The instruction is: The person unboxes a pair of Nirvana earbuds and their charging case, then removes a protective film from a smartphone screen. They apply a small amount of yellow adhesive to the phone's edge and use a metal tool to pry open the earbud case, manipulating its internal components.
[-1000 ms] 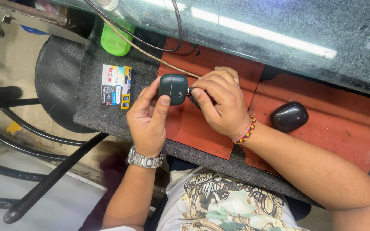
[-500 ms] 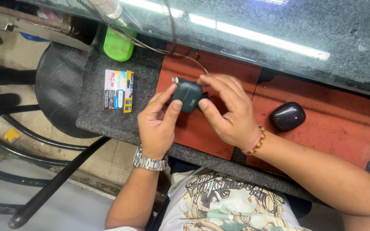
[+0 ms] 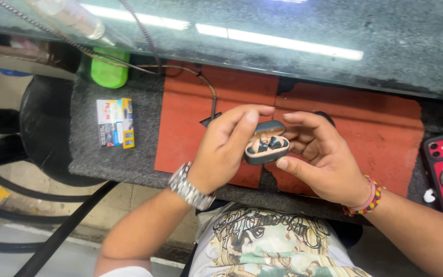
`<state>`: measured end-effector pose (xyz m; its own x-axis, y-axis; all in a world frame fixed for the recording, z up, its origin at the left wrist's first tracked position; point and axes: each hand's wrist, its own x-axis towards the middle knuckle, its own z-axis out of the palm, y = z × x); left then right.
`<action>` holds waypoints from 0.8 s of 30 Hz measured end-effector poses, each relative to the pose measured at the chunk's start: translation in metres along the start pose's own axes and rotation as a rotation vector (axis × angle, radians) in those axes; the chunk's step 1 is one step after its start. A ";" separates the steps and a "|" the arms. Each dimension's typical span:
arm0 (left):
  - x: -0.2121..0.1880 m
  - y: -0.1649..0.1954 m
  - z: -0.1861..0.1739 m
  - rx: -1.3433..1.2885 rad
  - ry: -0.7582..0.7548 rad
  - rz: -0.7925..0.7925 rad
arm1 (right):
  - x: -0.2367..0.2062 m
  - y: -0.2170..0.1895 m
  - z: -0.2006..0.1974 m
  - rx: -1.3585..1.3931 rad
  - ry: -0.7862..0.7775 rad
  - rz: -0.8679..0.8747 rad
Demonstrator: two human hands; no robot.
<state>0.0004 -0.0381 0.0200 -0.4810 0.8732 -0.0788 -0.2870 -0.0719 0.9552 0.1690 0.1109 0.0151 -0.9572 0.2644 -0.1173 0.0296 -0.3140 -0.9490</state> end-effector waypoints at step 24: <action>0.034 -0.012 0.002 -0.190 -0.485 -0.481 | 0.021 -0.055 -0.006 -1.058 -0.167 -0.401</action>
<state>-0.0108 -0.0067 0.0061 0.1458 0.9421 -0.3020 -0.5360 0.3318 0.7763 0.1494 0.1396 0.0629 -0.9763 0.0231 0.2151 -0.1350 0.7119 -0.6892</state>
